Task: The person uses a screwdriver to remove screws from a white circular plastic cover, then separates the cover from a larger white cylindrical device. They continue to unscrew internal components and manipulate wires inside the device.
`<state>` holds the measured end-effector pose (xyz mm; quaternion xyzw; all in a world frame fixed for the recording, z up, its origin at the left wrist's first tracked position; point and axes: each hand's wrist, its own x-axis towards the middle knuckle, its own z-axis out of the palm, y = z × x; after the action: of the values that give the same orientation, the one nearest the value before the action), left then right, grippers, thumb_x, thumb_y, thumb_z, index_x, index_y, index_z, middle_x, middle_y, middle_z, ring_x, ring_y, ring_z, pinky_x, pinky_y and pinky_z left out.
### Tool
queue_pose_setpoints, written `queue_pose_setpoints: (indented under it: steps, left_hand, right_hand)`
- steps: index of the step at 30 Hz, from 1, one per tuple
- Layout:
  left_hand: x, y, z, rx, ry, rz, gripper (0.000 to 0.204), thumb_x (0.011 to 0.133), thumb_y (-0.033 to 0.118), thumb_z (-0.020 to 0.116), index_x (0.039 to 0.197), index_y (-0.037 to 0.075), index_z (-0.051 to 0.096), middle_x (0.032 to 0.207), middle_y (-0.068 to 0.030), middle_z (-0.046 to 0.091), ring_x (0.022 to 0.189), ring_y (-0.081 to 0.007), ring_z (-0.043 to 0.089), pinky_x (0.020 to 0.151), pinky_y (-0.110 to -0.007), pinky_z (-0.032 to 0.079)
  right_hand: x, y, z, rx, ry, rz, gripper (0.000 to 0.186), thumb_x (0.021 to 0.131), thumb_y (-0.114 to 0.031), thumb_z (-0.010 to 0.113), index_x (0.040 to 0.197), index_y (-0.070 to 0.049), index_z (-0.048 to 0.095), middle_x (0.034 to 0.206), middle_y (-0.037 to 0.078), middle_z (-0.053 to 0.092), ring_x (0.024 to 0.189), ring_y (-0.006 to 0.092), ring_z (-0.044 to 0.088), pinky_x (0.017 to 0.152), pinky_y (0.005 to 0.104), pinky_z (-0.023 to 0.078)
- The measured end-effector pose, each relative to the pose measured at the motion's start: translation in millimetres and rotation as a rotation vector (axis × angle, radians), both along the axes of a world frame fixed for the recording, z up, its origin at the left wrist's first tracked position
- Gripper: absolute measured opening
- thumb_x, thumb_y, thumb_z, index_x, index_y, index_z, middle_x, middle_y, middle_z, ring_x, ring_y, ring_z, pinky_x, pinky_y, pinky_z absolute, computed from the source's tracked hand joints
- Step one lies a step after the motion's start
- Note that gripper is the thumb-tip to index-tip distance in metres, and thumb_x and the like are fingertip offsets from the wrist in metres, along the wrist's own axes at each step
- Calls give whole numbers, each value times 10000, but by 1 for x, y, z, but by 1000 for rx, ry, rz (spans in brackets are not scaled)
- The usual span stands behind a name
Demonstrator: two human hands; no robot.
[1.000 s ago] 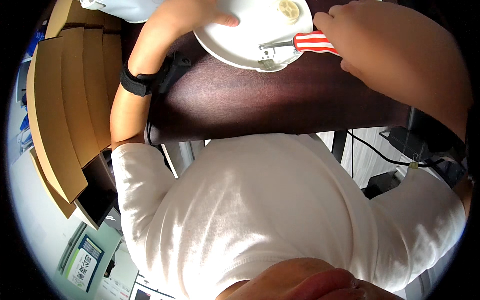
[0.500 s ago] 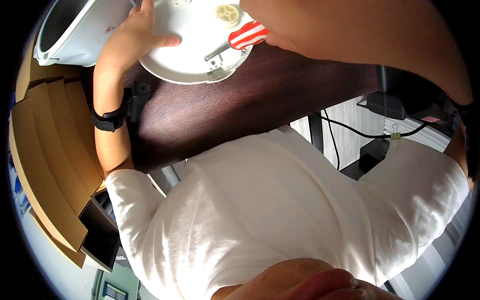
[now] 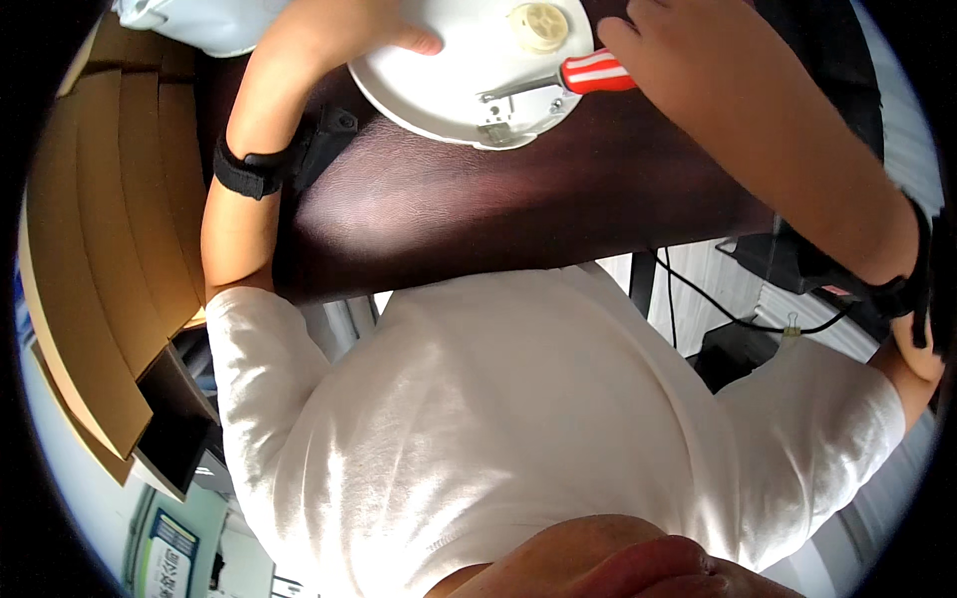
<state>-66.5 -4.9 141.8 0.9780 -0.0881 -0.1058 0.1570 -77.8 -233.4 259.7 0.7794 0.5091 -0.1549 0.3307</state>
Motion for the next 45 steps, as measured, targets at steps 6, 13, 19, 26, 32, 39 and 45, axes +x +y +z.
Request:
queue_pose_setpoints:
  steps: [6,13,19,26,32,39,45]
  left_hand:
    - [-1,-2,-2,-13,29,23,996,737,314,866,1457,-87,308,1216,-348,599,1120,-440,627,976,-448,508]
    - [-2,-6,-1,69,18,28,940,738,324,866,1420,-75,357,1223,-319,612,1101,-425,641,985,-452,504]
    - [-9,-2,-11,64,-117,14,960,747,346,854,1444,-80,348,1214,-309,623,1130,-425,626,1011,-449,483]
    - [-8,0,-9,75,-83,9,982,752,359,851,1456,-94,339,1209,-312,626,1117,-427,634,996,-454,496]
    - [-3,0,-9,64,-42,-3,986,747,347,857,1455,-99,336,1204,-324,625,1082,-429,654,960,-447,524]
    - [-5,1,-17,68,-102,10,990,750,343,856,1458,-105,329,1226,-333,613,1103,-420,650,962,-433,525]
    - [-7,2,-10,34,-58,-4,982,754,343,852,1449,-115,332,1229,-339,608,1115,-424,642,974,-436,517]
  right_hand:
    - [-2,-32,-67,111,-446,165,200,848,-117,682,1002,-95,557,855,34,588,798,136,661,631,264,520]
    - [4,-7,-46,-74,-307,115,112,893,-143,607,925,-36,617,804,49,632,706,194,628,610,318,485]
    - [6,-2,-30,-102,-154,78,177,890,-207,636,919,-36,600,806,67,626,730,225,638,629,349,489]
    - [6,-34,-42,254,126,-148,212,790,-120,659,938,-13,550,818,145,585,791,333,623,709,412,487]
    - [9,-32,-29,357,339,-412,257,810,-114,677,1019,1,583,870,140,607,768,335,598,688,413,460]
    - [9,2,-8,254,321,-420,240,845,-155,682,1011,1,606,895,129,626,781,320,618,702,399,489]
    - [8,-15,-20,371,205,-107,244,840,-139,693,1023,0,610,923,138,629,793,335,620,722,409,499]
